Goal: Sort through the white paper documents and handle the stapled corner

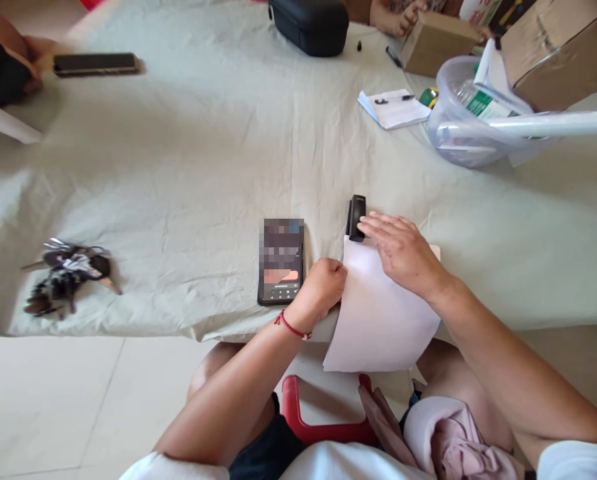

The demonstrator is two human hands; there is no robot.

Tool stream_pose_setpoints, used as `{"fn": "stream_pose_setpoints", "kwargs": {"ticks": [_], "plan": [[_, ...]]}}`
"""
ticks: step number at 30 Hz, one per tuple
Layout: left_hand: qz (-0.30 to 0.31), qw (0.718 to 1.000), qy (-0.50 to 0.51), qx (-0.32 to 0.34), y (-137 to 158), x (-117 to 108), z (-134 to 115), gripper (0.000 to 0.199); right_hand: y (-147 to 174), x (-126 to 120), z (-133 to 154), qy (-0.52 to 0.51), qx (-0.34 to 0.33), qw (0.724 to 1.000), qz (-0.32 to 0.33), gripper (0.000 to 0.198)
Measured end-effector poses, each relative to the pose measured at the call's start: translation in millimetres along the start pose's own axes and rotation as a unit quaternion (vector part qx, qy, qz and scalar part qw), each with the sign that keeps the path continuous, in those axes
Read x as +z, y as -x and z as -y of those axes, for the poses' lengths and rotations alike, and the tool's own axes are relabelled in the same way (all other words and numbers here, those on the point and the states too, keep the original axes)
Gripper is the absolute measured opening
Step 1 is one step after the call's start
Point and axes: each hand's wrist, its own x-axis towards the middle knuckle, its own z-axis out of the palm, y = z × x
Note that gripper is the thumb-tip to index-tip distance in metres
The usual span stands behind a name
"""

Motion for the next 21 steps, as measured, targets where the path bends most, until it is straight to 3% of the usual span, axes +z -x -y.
{"fn": "stream_pose_setpoints", "kwargs": {"ticks": [3,11,21], "plan": [[0.001,0.998,-0.055,-0.016,0.2,0.4,-0.7,0.036,5.8,5.0,7.8,0.056,0.002,0.998,0.018,0.059],[0.0,0.997,-0.073,-0.015,1.6,0.1,-3.4,0.034,6.6,10.4,19.0,0.112,-0.009,0.992,0.049,0.058],[-0.019,0.993,-0.111,0.023,0.0,1.5,0.3,0.039,12.3,20.9,20.4,0.126,-0.007,0.992,0.027,0.059]]}}
